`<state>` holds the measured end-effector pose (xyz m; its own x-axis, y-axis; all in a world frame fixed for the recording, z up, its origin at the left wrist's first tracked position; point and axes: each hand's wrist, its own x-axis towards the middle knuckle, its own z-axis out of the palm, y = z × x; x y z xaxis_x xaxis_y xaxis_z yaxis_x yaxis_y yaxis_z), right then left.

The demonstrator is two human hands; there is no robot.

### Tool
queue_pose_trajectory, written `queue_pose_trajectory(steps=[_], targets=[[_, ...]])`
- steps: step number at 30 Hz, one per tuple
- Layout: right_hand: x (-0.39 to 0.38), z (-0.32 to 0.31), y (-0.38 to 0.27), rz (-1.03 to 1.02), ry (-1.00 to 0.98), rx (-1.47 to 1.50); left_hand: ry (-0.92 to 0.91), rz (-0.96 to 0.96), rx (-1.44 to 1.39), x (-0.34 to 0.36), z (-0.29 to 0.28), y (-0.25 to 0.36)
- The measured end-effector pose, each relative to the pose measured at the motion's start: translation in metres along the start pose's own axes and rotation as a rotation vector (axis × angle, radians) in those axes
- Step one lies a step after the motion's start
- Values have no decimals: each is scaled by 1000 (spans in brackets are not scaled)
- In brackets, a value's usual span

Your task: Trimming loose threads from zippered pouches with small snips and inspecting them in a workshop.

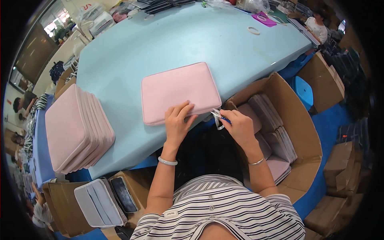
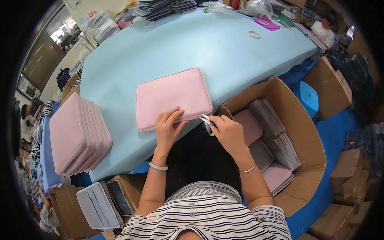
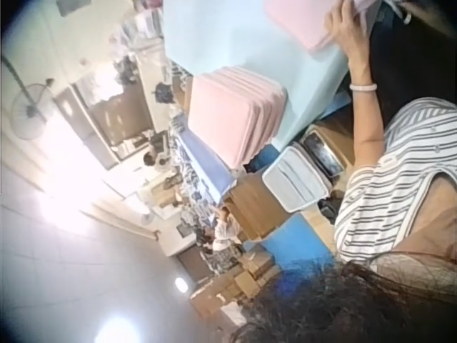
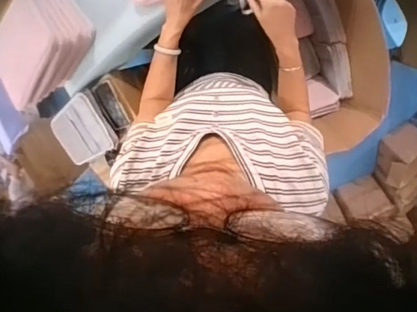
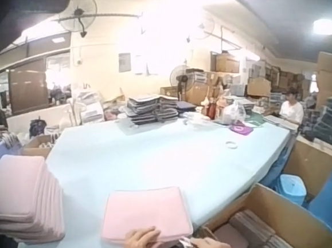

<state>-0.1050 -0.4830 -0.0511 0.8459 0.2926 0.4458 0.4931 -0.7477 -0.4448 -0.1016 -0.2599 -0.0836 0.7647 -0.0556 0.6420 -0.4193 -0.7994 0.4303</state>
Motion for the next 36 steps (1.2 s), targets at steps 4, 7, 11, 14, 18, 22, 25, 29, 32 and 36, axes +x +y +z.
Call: queue_pose_trajectory(steps=[4, 7, 11, 14, 18, 22, 25, 29, 32, 36], targets=[[2, 2, -6, -25, -31, -47, 4, 6, 1, -1, -2, 0], [3, 2, -5, -4, -51, -65, 8, 10, -14, -1, 0, 0], [6, 2, -4, 18, -52, -105, 5, 15, -1, 1, 1, 1], [6, 0, -3, 46, -49, -146, 9, 24, 1, 1, 3, 0], [7, -5, -1, 99, -42, -175, 13, 27, -5, 1, 2, 1], [6, -9, -3, 94, -9, -62, 30, -11, 13, -3, -2, -2], [4, -11, -3, 68, 8, 36, 19, 2, -9, -3, -1, 0], [6, -13, -2, 72, 45, 121, 48, 4, -128, -5, -4, 4], [8, -10, -1, 125, 20, 196, 143, -64, -177, -17, -20, -1], [6, -9, 11, 147, 54, 241, 319, -296, 16, -27, -57, -25]])
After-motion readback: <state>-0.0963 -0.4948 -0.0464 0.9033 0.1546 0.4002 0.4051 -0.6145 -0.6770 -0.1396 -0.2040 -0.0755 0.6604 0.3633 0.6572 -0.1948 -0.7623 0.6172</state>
